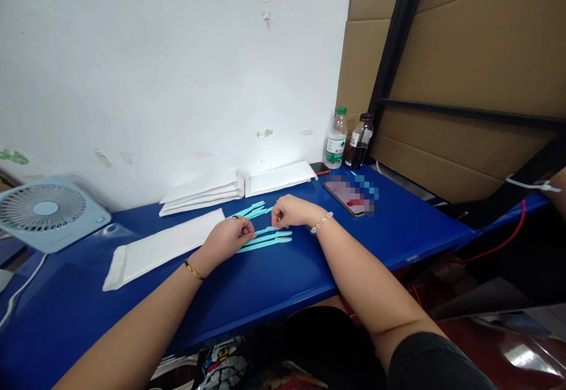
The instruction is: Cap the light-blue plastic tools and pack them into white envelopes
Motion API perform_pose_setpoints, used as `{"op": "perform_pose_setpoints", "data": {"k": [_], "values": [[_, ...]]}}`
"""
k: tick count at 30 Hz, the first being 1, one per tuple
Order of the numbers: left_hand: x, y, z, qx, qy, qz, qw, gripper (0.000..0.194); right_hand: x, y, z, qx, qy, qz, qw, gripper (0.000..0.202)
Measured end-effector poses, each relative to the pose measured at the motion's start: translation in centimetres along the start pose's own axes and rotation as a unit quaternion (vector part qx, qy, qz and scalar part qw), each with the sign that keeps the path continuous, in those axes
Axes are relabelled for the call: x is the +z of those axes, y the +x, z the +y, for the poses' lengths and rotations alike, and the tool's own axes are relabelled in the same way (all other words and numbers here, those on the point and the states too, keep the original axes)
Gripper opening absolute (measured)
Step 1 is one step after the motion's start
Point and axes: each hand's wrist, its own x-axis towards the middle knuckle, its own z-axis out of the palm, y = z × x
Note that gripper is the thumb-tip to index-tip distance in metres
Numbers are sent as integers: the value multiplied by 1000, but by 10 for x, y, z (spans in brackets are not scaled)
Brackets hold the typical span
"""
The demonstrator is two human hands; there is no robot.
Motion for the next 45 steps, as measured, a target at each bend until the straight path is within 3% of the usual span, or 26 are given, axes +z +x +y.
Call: {"op": "perform_pose_setpoints", "data": {"k": [2,6,8,19,27,34,45], "values": [[0,1,-1,2,9,7,1000,22,-6,-4,1,30,13,14,999,15],[-4,3,-15,-20,84,83,993,26,-24,-14,13,124,-39,156,979,16],[-6,5,-22,-31,115,94,988,23,-28,-17,19,143,-81,181,970,16],[-8,3,-19,-52,98,51,992,13,-23,-14,20,217,-112,49,968,6],[-6,2,-20,-32,82,54,995,18,-18,-10,17,151,18,88,984,9],[-7,1,-19,-43,58,58,996,13,-7,-2,23,87,66,65,992,18],[-6,-1,-10,-31,30,22,999,13,-9,-4,12,74,32,51,995,11]]}}
